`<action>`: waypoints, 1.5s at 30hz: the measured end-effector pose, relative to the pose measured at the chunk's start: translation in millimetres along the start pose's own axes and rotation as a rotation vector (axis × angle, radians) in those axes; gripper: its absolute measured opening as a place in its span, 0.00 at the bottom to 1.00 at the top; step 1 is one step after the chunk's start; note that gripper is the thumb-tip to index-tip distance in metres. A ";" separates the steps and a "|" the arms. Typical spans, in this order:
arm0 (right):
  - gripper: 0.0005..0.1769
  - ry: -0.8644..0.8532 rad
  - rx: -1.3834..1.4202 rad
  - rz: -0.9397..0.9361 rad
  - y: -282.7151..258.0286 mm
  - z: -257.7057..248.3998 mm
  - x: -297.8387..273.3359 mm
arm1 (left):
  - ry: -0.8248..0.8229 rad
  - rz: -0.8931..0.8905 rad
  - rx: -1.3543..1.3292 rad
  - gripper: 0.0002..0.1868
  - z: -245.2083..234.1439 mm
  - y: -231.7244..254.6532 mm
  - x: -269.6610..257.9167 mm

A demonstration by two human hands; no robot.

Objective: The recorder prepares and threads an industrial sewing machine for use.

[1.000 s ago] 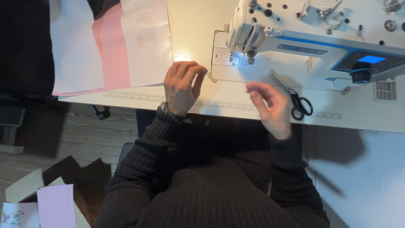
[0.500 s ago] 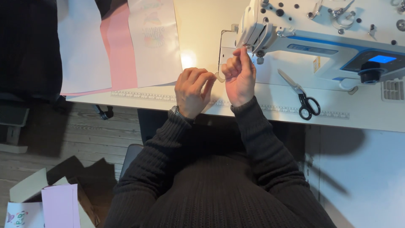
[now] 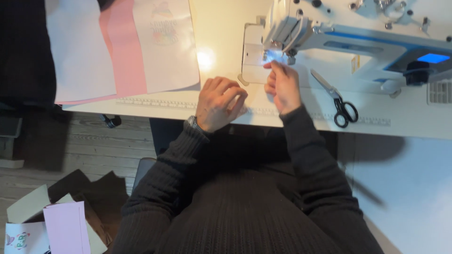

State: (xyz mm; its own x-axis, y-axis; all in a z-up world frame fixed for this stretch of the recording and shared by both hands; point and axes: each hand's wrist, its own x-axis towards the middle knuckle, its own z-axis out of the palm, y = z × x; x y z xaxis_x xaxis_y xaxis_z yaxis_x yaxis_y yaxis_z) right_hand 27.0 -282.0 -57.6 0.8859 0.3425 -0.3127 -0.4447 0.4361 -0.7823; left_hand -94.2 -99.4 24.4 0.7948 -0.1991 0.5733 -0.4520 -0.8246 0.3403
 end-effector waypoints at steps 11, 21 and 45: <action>0.16 0.037 -0.220 -0.046 -9.7 17.0 21.0 | -0.048 -0.005 0.026 0.06 7.4 -8.3 -1.1; 0.19 -0.051 -0.341 0.029 -23.3 23.1 14.3 | -0.060 -0.002 0.028 0.06 11.1 -8.7 0.1; 0.15 -0.143 -0.378 -0.056 -39.0 -52.8 -102.1 | -0.171 0.194 -0.122 0.09 38.1 12.2 27.1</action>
State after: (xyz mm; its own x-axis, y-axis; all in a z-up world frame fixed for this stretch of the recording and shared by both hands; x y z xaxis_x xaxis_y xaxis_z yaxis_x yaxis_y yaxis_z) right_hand -39.2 -377.9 -23.6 0.8686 0.4503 -0.2068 -0.2931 0.1303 -0.9472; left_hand -62.8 -135.1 15.7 0.7406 -0.4421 0.5060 -0.6397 -0.6944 0.3296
